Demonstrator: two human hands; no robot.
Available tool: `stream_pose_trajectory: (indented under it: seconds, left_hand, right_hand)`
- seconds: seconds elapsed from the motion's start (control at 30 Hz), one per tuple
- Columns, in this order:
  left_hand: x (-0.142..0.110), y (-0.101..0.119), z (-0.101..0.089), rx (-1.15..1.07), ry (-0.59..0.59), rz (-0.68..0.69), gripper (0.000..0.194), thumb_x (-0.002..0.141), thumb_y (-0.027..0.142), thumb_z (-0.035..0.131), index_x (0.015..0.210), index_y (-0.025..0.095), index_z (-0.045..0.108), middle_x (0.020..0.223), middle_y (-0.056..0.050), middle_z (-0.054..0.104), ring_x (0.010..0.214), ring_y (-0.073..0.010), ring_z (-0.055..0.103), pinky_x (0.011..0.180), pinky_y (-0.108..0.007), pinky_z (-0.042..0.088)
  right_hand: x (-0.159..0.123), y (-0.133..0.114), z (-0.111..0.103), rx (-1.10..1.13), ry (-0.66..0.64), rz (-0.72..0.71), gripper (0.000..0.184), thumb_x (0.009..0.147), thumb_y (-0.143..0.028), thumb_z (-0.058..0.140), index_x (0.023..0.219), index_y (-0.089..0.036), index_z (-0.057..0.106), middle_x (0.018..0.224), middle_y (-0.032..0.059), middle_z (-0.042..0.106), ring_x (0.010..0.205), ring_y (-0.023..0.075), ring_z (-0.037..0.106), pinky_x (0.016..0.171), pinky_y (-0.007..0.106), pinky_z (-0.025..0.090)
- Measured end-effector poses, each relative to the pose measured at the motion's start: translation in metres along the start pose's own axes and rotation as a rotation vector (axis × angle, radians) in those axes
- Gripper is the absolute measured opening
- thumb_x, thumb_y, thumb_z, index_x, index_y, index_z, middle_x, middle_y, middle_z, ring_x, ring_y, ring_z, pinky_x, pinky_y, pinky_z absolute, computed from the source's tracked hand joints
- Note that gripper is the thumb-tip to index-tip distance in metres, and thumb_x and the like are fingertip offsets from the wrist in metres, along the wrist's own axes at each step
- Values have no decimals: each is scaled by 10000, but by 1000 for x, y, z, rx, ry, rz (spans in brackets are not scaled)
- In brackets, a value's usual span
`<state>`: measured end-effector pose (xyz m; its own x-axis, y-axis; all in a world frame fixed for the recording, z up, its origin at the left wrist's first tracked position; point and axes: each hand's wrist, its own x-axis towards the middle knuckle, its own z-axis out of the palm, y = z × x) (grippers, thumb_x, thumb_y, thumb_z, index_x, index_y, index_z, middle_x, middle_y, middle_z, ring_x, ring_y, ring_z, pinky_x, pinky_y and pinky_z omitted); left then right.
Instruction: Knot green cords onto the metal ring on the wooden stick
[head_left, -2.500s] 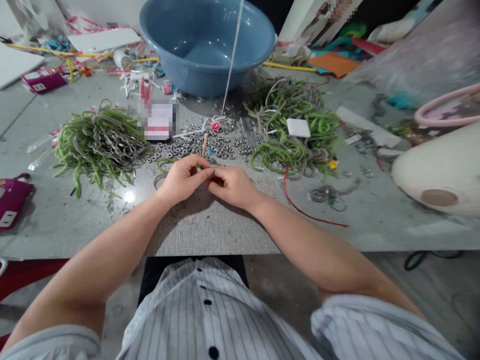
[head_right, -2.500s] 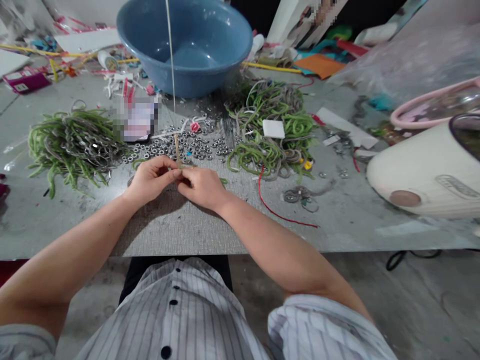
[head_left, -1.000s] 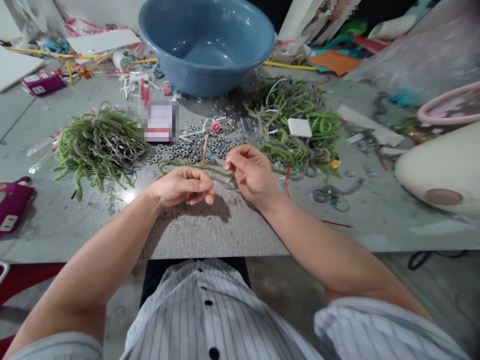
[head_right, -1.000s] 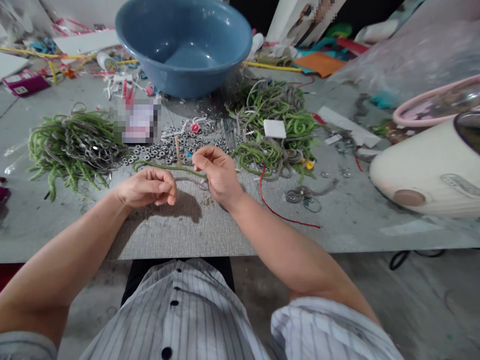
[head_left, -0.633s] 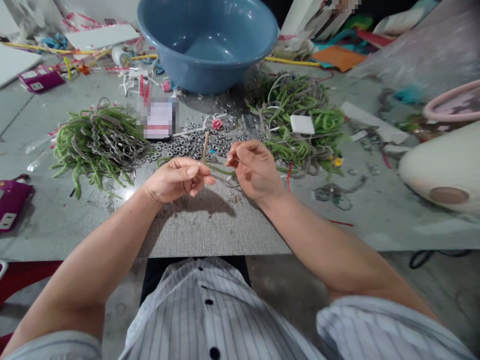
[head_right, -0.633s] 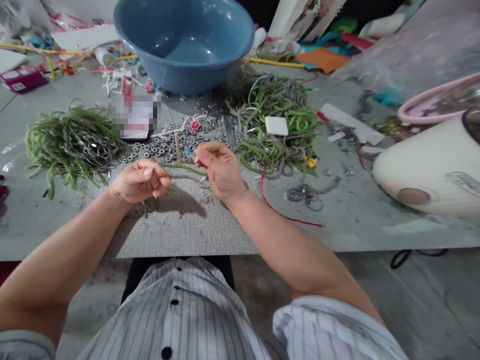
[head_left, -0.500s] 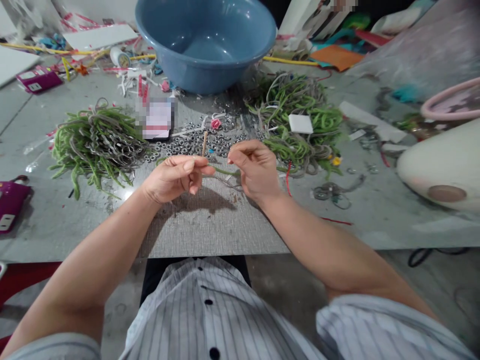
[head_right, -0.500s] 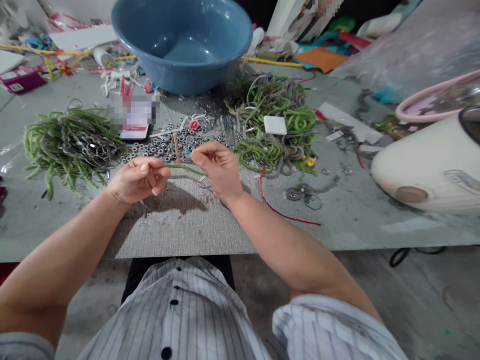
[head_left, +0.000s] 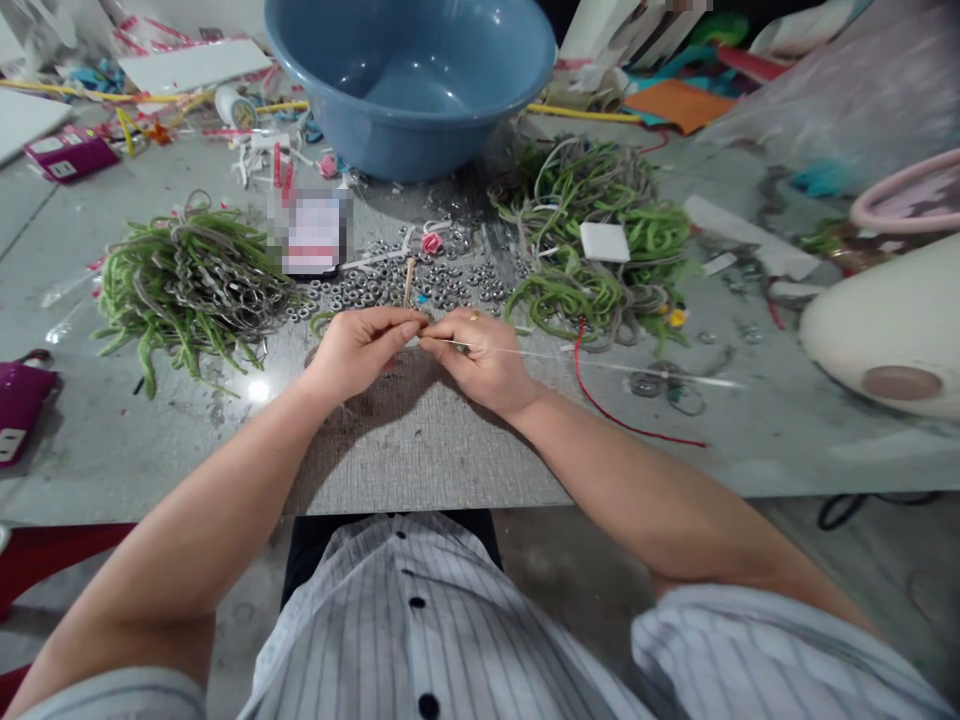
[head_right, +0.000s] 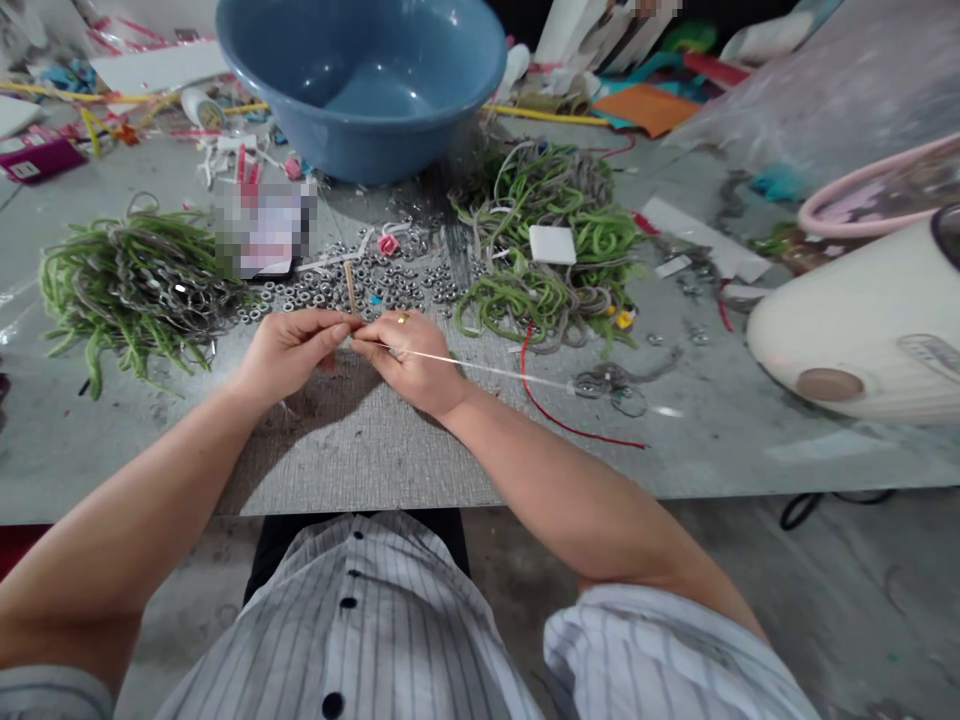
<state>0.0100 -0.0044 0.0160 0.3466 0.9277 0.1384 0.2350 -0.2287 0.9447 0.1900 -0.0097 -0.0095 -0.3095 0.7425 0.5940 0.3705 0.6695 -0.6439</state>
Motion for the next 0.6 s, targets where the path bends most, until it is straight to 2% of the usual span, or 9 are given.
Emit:
stream_pose_trajectory:
  seconds: [0.13,0.23,0.4,0.5,0.6]
  left_hand:
    - [1,-2,-1,179,-8,129,223,854,315,572,820,164,732,738,-12,686,624,-92,554,582,-189,425]
    - [3,-3,-3,228,-67,153,229,853,295,561,740,155,701,683,-5,647,657,-105,548,617,-202,410]
    - [3,3,-6,119,-218,57,258,852,310,551,681,147,653,651,2,603,564,-76,457,540,-187,341]
    - [1,8,-7,23,-290,-33,297,865,341,547,659,140,621,623,11,560,490,-50,384,470,-174,282]
    - [0,11,-7,-65,-379,-128,260,864,359,560,764,139,656,627,23,555,427,-29,330,415,-172,235]
  right_hand:
    - [2,-2,-1,49,12,20,303,901,-498,542,750,-277,682,705,0,674,708,166,594,721,341,426]
    - [3,-6,-3,123,63,44,285,880,-495,580,719,-277,668,721,-5,678,715,158,599,747,333,442]
    - [3,-10,-3,205,148,115,317,868,-490,598,666,-248,620,686,-10,650,676,133,579,696,302,450]
    - [3,-10,-2,255,173,204,340,848,-523,608,667,-235,614,664,-18,624,639,118,550,651,285,443]
    - [4,-10,-1,295,177,265,362,826,-559,613,671,-231,616,657,-22,610,617,111,526,626,278,435]
